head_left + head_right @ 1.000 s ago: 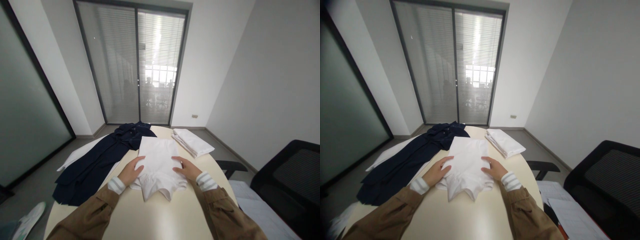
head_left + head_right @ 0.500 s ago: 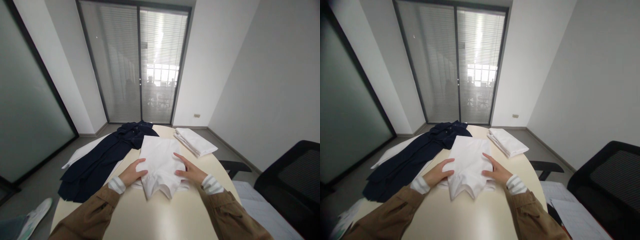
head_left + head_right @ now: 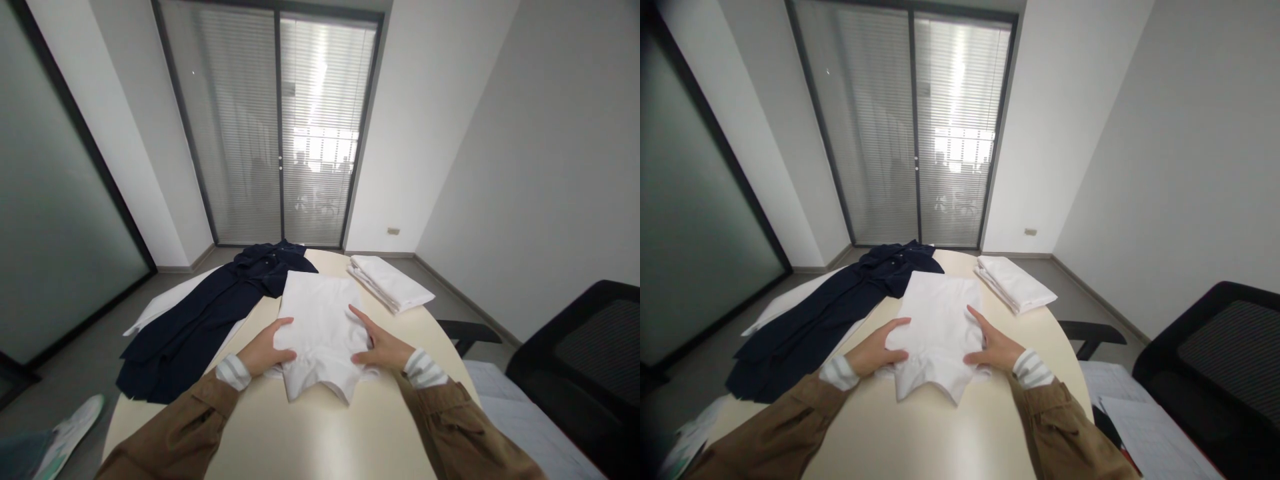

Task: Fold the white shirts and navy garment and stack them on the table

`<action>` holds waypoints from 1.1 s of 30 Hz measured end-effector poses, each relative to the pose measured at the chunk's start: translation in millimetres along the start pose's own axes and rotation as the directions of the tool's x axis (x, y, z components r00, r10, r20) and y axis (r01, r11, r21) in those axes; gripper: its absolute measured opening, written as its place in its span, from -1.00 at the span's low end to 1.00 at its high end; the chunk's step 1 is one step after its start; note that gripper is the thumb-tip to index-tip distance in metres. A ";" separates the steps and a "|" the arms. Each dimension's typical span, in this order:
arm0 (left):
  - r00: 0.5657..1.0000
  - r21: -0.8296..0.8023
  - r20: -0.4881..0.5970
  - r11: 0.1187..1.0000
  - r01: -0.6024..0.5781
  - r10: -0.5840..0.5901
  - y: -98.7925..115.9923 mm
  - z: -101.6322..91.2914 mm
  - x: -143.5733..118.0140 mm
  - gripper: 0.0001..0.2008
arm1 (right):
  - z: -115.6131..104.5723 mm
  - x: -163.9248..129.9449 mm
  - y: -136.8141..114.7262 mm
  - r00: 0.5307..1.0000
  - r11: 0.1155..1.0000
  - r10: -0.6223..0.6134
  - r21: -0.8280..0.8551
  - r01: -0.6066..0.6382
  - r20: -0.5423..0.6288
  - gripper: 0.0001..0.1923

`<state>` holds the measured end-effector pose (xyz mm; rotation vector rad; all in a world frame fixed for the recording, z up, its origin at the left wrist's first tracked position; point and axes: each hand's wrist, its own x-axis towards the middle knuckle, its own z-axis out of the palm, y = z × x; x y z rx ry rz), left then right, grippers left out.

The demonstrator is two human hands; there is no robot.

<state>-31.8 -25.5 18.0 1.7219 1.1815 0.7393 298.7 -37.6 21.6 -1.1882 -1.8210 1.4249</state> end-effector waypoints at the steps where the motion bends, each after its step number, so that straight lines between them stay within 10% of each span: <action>1: 0.999 -0.010 -0.025 1.000 -0.025 0.024 -0.9 0.2 0.8 -0.25 | 0.5 0.1 -0.2 0.999 0.999 -0.032 -0.012 0.032 -0.003 0.38; 6: 0.989 -0.257 -0.145 0.966 -0.030 -0.007 -7.3 5.8 7.3 -0.35 | 0.9 -0.6 -7.2 0.986 0.992 -0.121 -0.045 0.116 -0.119 0.15; 13: 0.981 -0.574 -0.139 0.796 -0.192 0.137 -0.7 20.8 5.6 0.03 | 0.5 -1.4 -12.7 0.973 0.993 -0.115 -0.062 0.104 -0.201 -0.13; 22: 0.875 -0.238 -0.453 0.923 -0.301 0.169 -5.3 20.9 14.1 -0.38 | -3.5 8.9 0.1 0.836 0.802 -0.466 -0.536 0.262 -0.290 -0.59; 29: 0.874 0.050 -0.418 0.967 -0.248 0.246 -7.6 18.4 13.7 -0.50 | -12.8 3.4 -5.7 0.676 0.499 -0.672 -0.859 0.113 -0.302 -0.73; 33: 0.853 0.312 -0.359 0.910 -0.273 0.380 -8.8 15.4 10.1 -0.60 | -2.5 -4.8 -21.1 0.731 0.358 -0.638 -0.934 0.003 -0.242 -0.73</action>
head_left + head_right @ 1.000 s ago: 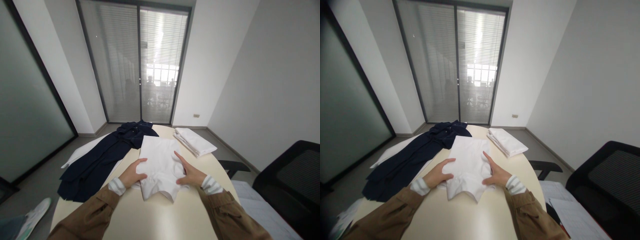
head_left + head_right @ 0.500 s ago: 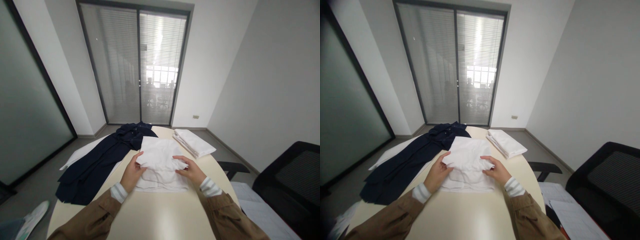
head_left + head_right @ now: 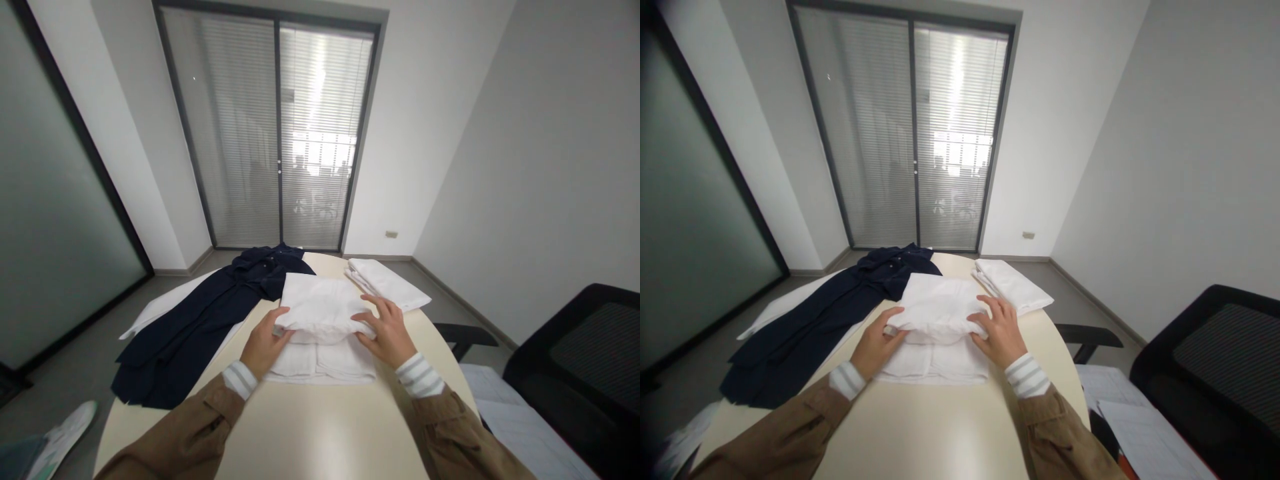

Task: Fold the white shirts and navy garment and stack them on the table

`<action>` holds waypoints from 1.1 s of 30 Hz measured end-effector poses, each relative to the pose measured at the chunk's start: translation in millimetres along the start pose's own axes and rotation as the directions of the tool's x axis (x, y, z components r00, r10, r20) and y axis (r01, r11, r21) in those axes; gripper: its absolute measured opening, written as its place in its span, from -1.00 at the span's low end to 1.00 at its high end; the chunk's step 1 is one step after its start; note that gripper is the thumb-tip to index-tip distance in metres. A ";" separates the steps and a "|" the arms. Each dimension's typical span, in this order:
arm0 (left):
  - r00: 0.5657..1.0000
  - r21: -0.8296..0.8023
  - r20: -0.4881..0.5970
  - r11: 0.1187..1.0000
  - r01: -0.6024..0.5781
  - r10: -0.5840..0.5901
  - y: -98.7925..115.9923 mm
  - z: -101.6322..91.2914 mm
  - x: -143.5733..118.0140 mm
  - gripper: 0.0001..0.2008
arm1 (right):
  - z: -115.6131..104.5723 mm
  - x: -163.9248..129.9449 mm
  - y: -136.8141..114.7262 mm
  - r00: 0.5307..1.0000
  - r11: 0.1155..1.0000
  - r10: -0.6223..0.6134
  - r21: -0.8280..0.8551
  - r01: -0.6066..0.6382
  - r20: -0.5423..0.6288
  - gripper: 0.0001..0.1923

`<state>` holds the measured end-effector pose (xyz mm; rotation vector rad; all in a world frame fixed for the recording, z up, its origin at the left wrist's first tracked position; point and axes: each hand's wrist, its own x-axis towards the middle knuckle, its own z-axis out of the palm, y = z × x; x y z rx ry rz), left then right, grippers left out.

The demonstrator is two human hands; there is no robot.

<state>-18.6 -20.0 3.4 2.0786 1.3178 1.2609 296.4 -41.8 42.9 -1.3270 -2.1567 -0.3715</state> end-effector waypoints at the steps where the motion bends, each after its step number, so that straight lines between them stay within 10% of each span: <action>1: 0.998 0.096 -0.012 0.994 -0.059 0.060 0.2 -1.9 -0.2 -0.62 | -2.5 0.1 -5.6 0.999 1.000 -0.006 -0.028 0.007 0.046 -0.69; 8: 0.900 0.533 0.160 0.732 -0.425 0.407 14.9 -7.7 0.1 -0.61 | -2.9 1.0 -49.8 0.976 0.996 -0.044 -0.070 0.061 0.215 -0.42; 17: 0.767 0.427 0.293 0.640 -0.639 0.571 7.3 8.1 -4.5 -0.94 | 18.1 -5.8 -79.2 0.932 0.986 0.015 -0.159 0.046 0.362 -0.47; 22: 0.610 0.361 0.402 0.494 -0.791 0.683 4.2 8.1 -7.3 -0.77 | 19.8 -12.8 -90.9 0.924 0.971 -0.017 -0.213 0.107 0.383 -0.74; 33: 0.459 0.312 0.543 0.339 -0.888 0.703 1.6 5.9 -12.6 -0.75 | 26.3 -26.3 -99.9 0.905 0.927 -0.207 -0.222 0.303 0.371 -0.89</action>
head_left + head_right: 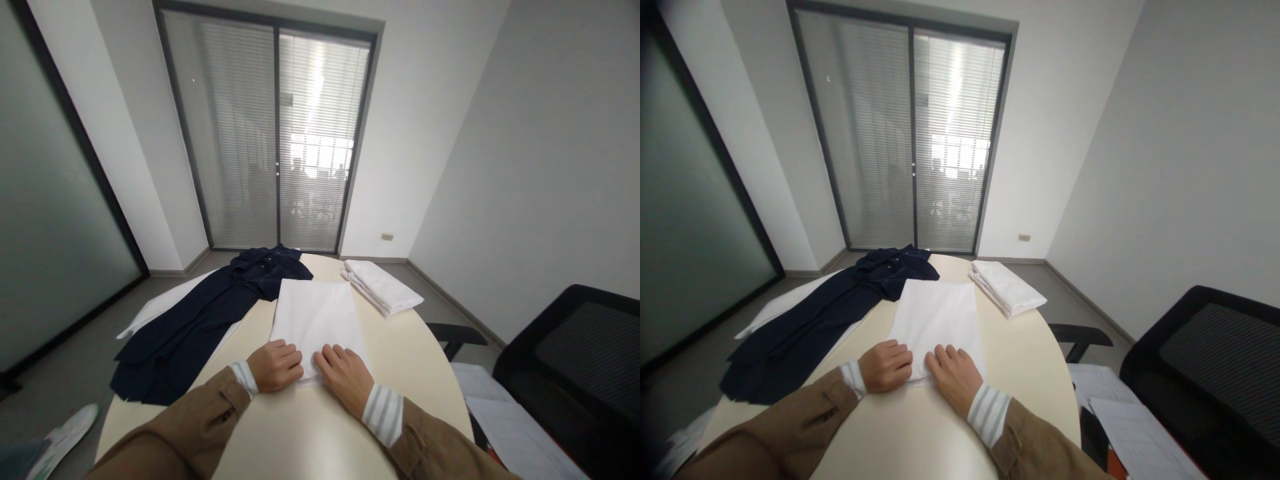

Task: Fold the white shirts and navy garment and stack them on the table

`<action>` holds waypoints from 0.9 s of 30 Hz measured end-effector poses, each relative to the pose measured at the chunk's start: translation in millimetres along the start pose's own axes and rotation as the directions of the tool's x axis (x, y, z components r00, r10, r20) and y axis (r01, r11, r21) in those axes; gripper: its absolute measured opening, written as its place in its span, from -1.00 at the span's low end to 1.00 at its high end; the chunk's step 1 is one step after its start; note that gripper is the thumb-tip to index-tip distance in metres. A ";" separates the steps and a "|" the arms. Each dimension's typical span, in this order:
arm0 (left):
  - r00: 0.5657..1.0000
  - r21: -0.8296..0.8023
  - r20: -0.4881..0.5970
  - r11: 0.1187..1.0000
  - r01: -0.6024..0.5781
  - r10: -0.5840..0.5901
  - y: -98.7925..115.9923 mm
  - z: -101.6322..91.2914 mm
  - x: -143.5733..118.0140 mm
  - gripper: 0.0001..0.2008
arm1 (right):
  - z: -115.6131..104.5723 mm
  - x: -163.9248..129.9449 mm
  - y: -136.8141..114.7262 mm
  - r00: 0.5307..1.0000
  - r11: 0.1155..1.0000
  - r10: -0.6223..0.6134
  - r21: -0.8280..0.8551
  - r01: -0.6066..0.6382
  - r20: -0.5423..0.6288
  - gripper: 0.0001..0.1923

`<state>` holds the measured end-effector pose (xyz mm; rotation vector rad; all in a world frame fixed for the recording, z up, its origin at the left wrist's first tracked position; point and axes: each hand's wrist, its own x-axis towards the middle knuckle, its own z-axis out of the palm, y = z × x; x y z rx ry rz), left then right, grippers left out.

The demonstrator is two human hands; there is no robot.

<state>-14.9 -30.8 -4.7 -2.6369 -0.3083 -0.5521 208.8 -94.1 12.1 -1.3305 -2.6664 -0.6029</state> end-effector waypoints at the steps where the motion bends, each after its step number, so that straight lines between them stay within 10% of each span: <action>1: 1.000 -0.002 0.025 1.000 0.001 -0.001 -0.1 -0.3 0.0 -0.78 | 0.6 0.0 -0.2 1.000 1.000 -0.001 -0.003 0.001 0.001 -0.89; 17: 0.958 -0.147 0.243 0.971 0.190 -0.151 18.4 -28.4 15.5 -0.78 | -26.2 -13.0 8.9 0.984 0.884 -0.015 0.461 -0.069 0.177 -0.58; 23: 0.746 0.033 0.314 0.792 0.610 -0.588 36.8 -21.8 37.9 -0.77 | -25.3 -8.2 31.6 0.973 0.677 -0.117 0.733 -0.067 0.197 -0.58; 27: 0.717 0.086 0.212 0.744 0.663 -0.664 44.4 -18.0 53.5 -0.92 | -14.4 -6.0 46.5 0.969 0.519 -0.082 0.840 -0.159 0.235 -0.69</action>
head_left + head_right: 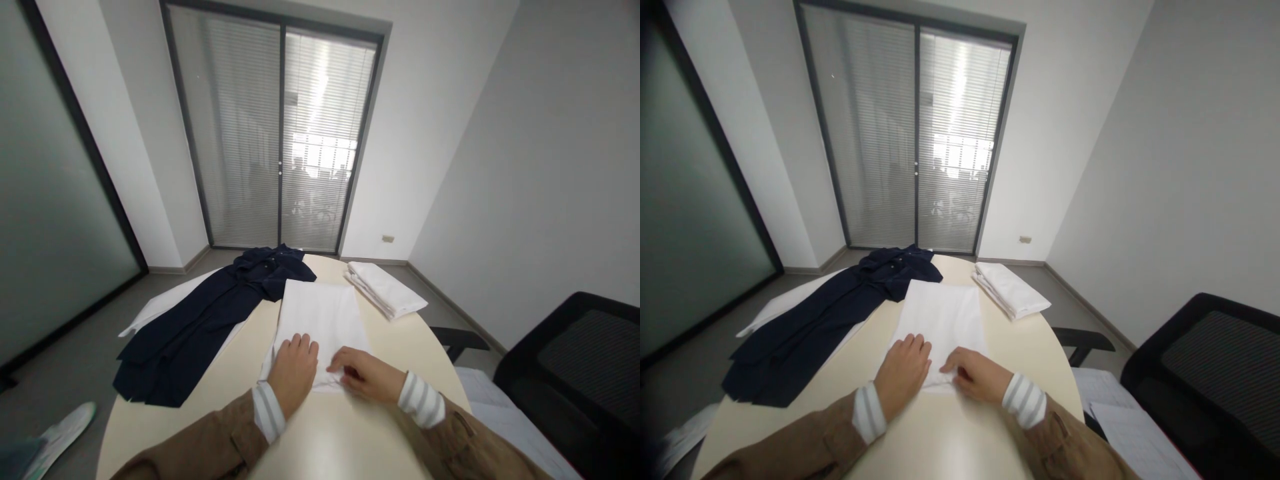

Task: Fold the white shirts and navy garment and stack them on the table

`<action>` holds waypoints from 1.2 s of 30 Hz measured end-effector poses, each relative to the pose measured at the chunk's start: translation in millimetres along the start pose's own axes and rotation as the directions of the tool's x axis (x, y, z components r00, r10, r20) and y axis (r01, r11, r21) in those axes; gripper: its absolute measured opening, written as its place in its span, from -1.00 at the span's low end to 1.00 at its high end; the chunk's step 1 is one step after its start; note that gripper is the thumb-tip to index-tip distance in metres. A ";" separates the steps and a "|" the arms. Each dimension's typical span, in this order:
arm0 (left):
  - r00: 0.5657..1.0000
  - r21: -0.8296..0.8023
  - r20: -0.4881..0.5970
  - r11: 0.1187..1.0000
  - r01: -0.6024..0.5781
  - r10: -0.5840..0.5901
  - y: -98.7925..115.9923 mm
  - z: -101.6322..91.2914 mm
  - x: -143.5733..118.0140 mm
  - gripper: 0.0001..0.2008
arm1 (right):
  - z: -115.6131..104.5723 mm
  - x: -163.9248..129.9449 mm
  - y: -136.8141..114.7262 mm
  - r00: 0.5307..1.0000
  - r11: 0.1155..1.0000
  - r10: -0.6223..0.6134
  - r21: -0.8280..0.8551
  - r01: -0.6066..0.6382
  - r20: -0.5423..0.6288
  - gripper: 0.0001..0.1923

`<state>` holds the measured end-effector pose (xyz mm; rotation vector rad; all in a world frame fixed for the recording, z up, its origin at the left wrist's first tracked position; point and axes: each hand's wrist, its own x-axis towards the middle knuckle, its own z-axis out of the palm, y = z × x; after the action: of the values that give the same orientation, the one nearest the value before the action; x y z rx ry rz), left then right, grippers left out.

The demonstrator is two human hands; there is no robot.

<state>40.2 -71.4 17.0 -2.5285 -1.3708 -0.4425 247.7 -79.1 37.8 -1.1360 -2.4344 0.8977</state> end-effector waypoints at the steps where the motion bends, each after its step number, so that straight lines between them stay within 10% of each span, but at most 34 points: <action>1: 0.999 0.000 -0.030 1.000 0.011 -0.011 4.9 1.8 2.0 -0.87 | -0.4 0.0 4.5 0.999 0.997 0.040 0.068 -0.040 -0.004 -0.74; 6: 0.997 -0.206 -0.081 0.979 0.000 -0.017 32.2 21.1 4.6 -0.51 | -16.4 6.2 23.9 0.974 0.865 0.213 0.450 -0.223 0.073 -0.76; 11: 0.999 -0.345 0.033 0.939 0.016 -0.005 39.2 30.7 -5.3 -0.41 | -40.4 45.2 25.0 0.933 0.964 0.241 -0.044 -0.262 -0.267 -0.70; 16: 0.989 -0.403 0.145 0.914 0.049 0.010 36.1 23.8 -6.4 -0.34 | -28.0 109.0 21.0 0.969 0.877 0.189 -0.418 -0.238 -0.157 -0.25; 25: 0.965 -0.446 0.260 0.886 0.131 -0.012 34.6 20.5 -2.1 -0.32 | -13.6 158.2 63.3 0.949 0.847 0.227 -0.436 -0.304 -0.220 -0.17; 31: 0.967 -0.418 0.255 0.900 0.125 -0.016 34.6 25.7 -0.5 -0.30 | -8.6 165.5 82.0 0.798 0.723 0.383 -0.386 -0.573 -0.466 -0.14; 36: 0.984 -0.351 0.162 0.928 0.124 -0.070 39.1 32.5 -4.6 -0.33 | -15.6 162.7 88.3 0.830 0.763 0.425 -0.351 -0.543 -0.361 -0.10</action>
<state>75.8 -84.8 -17.1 -2.8418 -1.6035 -0.5845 202.7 95.7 -5.9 -1.9850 -2.1992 0.2626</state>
